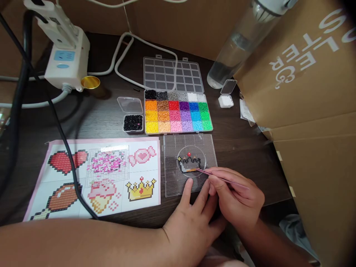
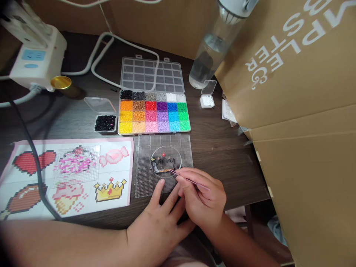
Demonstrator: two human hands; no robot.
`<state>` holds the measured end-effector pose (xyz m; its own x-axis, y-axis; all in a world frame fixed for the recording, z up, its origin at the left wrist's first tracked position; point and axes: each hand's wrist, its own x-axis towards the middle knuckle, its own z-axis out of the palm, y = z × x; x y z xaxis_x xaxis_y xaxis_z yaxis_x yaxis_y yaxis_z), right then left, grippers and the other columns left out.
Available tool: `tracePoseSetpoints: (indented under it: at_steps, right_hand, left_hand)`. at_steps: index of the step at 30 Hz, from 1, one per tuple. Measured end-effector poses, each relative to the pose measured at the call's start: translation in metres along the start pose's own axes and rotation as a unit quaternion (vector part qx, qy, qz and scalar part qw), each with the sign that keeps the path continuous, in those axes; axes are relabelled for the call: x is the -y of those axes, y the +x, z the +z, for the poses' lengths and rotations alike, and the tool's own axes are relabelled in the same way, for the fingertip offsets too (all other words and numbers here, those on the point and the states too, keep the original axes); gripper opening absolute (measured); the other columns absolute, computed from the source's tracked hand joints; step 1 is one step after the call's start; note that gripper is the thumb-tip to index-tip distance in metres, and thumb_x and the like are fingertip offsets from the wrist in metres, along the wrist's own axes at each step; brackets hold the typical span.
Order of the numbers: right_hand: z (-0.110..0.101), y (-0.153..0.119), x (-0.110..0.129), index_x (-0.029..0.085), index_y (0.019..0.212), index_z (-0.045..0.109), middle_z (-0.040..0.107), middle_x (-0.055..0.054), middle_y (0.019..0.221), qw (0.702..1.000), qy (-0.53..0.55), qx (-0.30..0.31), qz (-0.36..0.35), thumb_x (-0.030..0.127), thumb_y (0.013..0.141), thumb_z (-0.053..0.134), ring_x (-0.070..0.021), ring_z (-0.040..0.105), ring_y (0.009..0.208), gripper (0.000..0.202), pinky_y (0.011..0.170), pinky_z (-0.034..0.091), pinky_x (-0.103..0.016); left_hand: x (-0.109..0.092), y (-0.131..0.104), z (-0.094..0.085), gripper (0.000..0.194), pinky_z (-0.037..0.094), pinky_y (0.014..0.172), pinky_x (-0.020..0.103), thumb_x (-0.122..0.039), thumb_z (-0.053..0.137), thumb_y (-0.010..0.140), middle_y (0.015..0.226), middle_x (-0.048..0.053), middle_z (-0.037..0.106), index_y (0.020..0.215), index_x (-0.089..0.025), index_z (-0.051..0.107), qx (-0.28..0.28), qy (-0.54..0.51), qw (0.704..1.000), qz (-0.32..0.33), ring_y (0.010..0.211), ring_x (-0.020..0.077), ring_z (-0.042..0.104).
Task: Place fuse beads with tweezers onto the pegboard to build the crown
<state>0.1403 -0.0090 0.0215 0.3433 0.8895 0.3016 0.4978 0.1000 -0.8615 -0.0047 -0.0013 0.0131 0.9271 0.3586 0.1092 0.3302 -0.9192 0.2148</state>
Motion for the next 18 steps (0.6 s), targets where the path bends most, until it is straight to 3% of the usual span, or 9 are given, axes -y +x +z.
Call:
tracePoseSetpoints:
  at_steps: [5, 11, 14, 16, 17, 18]
  right_hand:
    - [0.001, -0.001, -0.001, 0.022, 0.090, 0.075, 0.075, -0.003, 0.091, 1.000, 0.002, -0.007, 0.000, 0.004, 0.076, 0.067, -0.0134, 0.069, 0.066, 0.024, 0.077, 0.061, -0.033]
    - [-0.001, 0.003, 0.005, 0.024, 0.090, 0.075, 0.074, -0.001, 0.084, 0.998, 0.035, -0.017, 0.059, 0.009, 0.081, 0.066, -0.0118, 0.067, 0.057, 0.020, 0.062, 0.060, -0.028]
    - [0.000, 0.027, 0.019, 0.023, 0.084, 0.075, 0.070, 0.000, 0.067, 0.996, 0.039, -0.052, 0.061, 0.015, 0.080, 0.068, -0.0129, 0.067, 0.057, 0.012, 0.058, 0.059, -0.024]
    - [0.006, 0.053, 0.030, 0.022, 0.080, 0.075, 0.069, -0.001, 0.064, 0.994, 0.043, -0.075, 0.061, 0.019, 0.080, 0.069, -0.0090, 0.059, 0.043, 0.007, 0.043, 0.052, -0.019]
    - [0.012, 0.067, 0.035, 0.021, 0.079, 0.076, 0.067, -0.001, 0.058, 0.996, 0.040, -0.053, 0.063, 0.020, 0.079, 0.070, -0.0092, 0.057, 0.041, 0.006, 0.039, 0.049, -0.019]
    - [0.020, 0.082, 0.039, 0.021, 0.078, 0.076, 0.063, 0.001, 0.050, 0.996, 0.050, -0.050, 0.051, 0.021, 0.078, 0.070, -0.0086, 0.054, 0.038, 0.006, 0.035, 0.046, -0.017]
  left_hand:
    - [-0.001, 0.000, -0.001, 0.044, 0.007, 0.103, 0.065, -0.044, 0.040, 0.093, 0.144, 0.012, 0.044, 0.136, -0.036, 0.045, 0.002, 0.001, 1.000, 0.003, 0.137, 0.0355, 0.028]
    - [0.002, -0.003, 0.002, 0.043, 0.024, 0.101, 0.062, -0.045, 0.037, 0.094, 0.143, 0.011, 0.045, 0.135, -0.038, 0.046, -0.028, 0.018, 0.999, 0.002, 0.135, 0.0337, 0.034]
    - [0.002, -0.004, 0.012, 0.041, 0.028, 0.101, 0.059, -0.049, 0.037, 0.094, 0.139, 0.007, 0.050, 0.133, -0.043, 0.046, -0.111, 0.068, 0.991, -0.004, 0.131, 0.0309, 0.041]
    - [-0.001, -0.003, 0.026, 0.040, 0.026, 0.105, 0.058, -0.046, 0.045, 0.092, 0.134, 0.001, 0.056, 0.132, -0.048, 0.045, -0.193, 0.112, 0.975, -0.017, 0.128, 0.0266, 0.046]
    - [-0.003, -0.001, 0.036, 0.038, 0.025, 0.107, 0.057, -0.047, 0.048, 0.091, 0.132, -0.002, 0.058, 0.129, -0.049, 0.048, -0.236, 0.123, 0.963, -0.033, 0.128, 0.0246, 0.046]
    - [-0.006, 0.002, 0.047, 0.035, 0.024, 0.109, 0.057, -0.048, 0.046, 0.091, 0.134, -0.002, 0.056, 0.124, -0.042, 0.055, -0.268, 0.142, 0.951, -0.057, 0.131, 0.0250, 0.044]
